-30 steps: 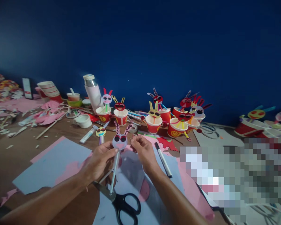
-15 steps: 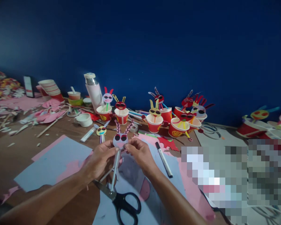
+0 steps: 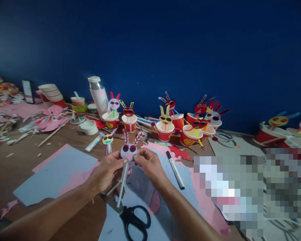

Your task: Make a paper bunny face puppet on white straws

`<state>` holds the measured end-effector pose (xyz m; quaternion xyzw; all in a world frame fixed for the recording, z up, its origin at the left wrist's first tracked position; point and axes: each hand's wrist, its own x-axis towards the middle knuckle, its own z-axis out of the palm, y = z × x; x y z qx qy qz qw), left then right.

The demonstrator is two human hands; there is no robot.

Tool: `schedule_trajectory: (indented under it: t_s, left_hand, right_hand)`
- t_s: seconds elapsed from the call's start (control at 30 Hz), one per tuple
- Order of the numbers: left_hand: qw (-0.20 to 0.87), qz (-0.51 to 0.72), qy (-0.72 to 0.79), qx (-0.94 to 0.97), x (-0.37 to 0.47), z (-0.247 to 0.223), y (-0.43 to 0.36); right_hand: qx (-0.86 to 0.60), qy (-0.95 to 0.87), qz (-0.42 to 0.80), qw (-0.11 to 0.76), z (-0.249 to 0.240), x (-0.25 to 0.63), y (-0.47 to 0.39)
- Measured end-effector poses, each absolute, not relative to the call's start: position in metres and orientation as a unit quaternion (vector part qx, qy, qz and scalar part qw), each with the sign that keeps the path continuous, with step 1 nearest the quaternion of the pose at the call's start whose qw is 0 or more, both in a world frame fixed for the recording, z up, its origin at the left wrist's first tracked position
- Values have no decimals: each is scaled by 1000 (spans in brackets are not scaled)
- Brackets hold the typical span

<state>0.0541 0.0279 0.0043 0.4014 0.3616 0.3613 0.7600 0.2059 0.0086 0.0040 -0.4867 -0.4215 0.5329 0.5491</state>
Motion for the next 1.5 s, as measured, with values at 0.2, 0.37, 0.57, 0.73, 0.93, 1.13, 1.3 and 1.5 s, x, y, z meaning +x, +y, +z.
schedule_trajectory:
  t_s: [0.2, 0.37, 0.57, 0.73, 0.93, 1.13, 1.3, 1.5]
  left_hand:
    - [764, 356, 361, 399, 54, 5, 28]
    - [757, 362, 354, 414, 55, 5, 28]
    - [754, 368, 351, 415, 55, 3, 29]
    - [732, 386, 364, 427, 55, 1, 31]
    - [706, 396, 384, 444, 55, -2, 30]
    - [673, 393, 401, 481, 54, -1, 29]
    - [658, 396, 404, 497, 53, -2, 29]
    - [664, 403, 383, 500, 53, -3, 28]
  right_hand:
    - [-490, -420, 532, 548, 3, 206, 9]
    - [-495, -423, 524, 549, 3, 205, 9]
    - [-498, -422, 500, 569, 1, 205, 10]
    - [-510, -396, 412, 643, 4, 208, 7]
    - [-529, -437, 398, 608, 9, 201, 2]
    - [-535, -457, 418, 575, 2, 199, 4]
    - [-537, -464, 420, 566, 2, 198, 4]
    - [-550, -476, 401, 556, 8, 196, 3]
